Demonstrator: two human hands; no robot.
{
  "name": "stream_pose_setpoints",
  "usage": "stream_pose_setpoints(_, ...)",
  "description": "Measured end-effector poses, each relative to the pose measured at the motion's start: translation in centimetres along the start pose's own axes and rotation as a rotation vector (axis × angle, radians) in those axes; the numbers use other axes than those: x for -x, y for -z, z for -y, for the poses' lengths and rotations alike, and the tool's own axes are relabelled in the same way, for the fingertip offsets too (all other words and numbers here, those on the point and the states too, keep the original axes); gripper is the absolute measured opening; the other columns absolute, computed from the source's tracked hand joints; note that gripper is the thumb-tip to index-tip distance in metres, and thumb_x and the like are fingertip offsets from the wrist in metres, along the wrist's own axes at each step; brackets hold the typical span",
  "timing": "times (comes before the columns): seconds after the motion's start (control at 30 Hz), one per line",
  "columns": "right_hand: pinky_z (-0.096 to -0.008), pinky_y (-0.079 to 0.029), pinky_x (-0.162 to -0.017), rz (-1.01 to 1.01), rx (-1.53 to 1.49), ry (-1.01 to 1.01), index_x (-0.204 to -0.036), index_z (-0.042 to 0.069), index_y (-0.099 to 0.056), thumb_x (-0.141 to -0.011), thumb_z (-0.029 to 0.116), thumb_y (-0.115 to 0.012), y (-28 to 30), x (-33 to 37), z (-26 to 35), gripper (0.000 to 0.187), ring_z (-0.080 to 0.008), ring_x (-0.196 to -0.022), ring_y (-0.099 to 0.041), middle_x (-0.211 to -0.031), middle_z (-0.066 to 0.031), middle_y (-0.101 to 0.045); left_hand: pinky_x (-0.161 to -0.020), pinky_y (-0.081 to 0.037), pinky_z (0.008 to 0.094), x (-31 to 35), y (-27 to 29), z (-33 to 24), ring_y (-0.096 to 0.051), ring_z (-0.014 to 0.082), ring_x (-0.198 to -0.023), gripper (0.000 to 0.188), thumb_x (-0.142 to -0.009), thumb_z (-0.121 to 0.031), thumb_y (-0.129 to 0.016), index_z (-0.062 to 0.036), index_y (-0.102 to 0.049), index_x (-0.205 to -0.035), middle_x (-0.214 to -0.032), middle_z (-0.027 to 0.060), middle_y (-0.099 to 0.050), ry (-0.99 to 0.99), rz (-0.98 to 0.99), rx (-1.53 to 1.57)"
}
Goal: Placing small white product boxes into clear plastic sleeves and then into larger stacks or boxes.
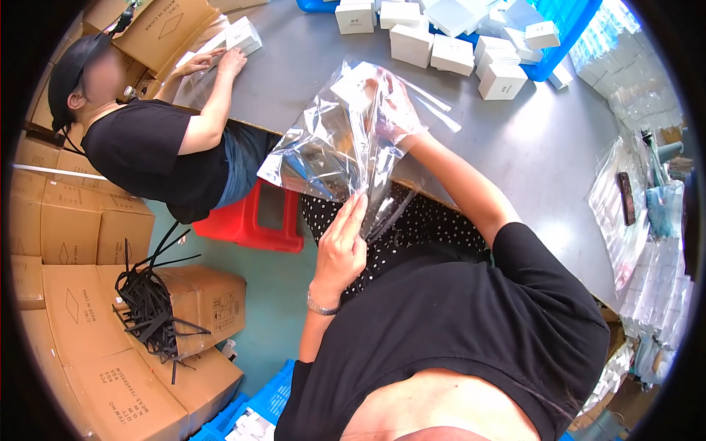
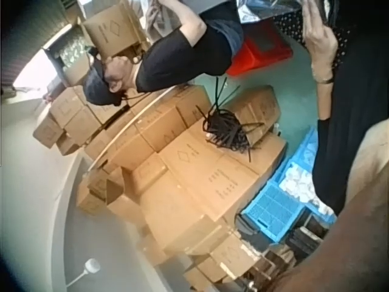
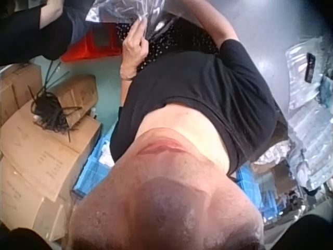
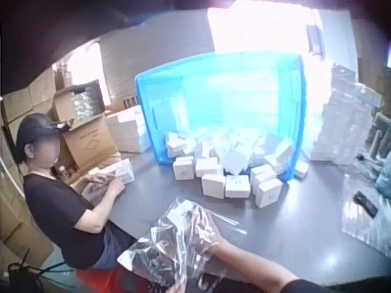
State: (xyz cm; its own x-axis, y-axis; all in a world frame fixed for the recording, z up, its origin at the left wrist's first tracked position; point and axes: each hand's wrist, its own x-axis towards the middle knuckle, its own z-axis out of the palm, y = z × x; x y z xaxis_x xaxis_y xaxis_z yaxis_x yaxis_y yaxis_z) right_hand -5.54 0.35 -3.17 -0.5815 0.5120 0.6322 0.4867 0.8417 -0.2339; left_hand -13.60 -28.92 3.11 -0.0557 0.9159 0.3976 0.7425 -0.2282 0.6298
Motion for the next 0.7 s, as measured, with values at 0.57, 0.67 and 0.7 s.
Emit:
stream_pose_setpoints(0.57,-0.0476,-0.045,-0.096,0.342,0.001,-0.244,-0.121,0.008,-0.061,-0.082,0.031,-0.062,1.9,2.3,2.3,0.046,-0.0348,-0.107,-0.061,-0.115,-0.0147,-0.065,-0.103,-0.046,0.0391,-0.4,0.4,-0.4,-0.052,0.0352,-0.129,0.063,-0.078,0.011,-0.048,-0.0005,-0.05,-0.139,-0.141,0.0195,-0.052,0.141,-0.088,0.128)
stream_pose_setpoints(0.67,-0.0509,-0.042,-0.099,0.123,-0.084,-0.179,-0.128,0.011,-0.057,-0.083,0.031,-0.061,1.3,1.9,2.7,0.05,-0.0343,-0.111,-0.059,-0.117,-0.0141,-0.064,-0.103,-0.045,0.0381,-0.4,1.0,-0.3,-0.052,0.0352,-0.129,0.062,-0.079,0.011,-0.047,0.0005,-0.05,-0.14,-0.141,0.0196,-0.052,0.199,-0.108,0.163)
stream_pose_setpoints(0.7,-0.0488,-0.045,-0.098,0.288,-0.122,-0.238,-0.125,0.01,-0.059,-0.082,0.027,-0.062,3.0,1.3,3.9,0.047,-0.0364,-0.111,-0.059,-0.119,-0.0169,-0.063,-0.103,-0.045,0.0379,-0.2,1.0,-0.1,-0.052,0.035,-0.129,0.062,-0.079,0.011,-0.047,0.0008,-0.05,-0.139,-0.141,0.0196,-0.052,0.243,-0.126,0.195)
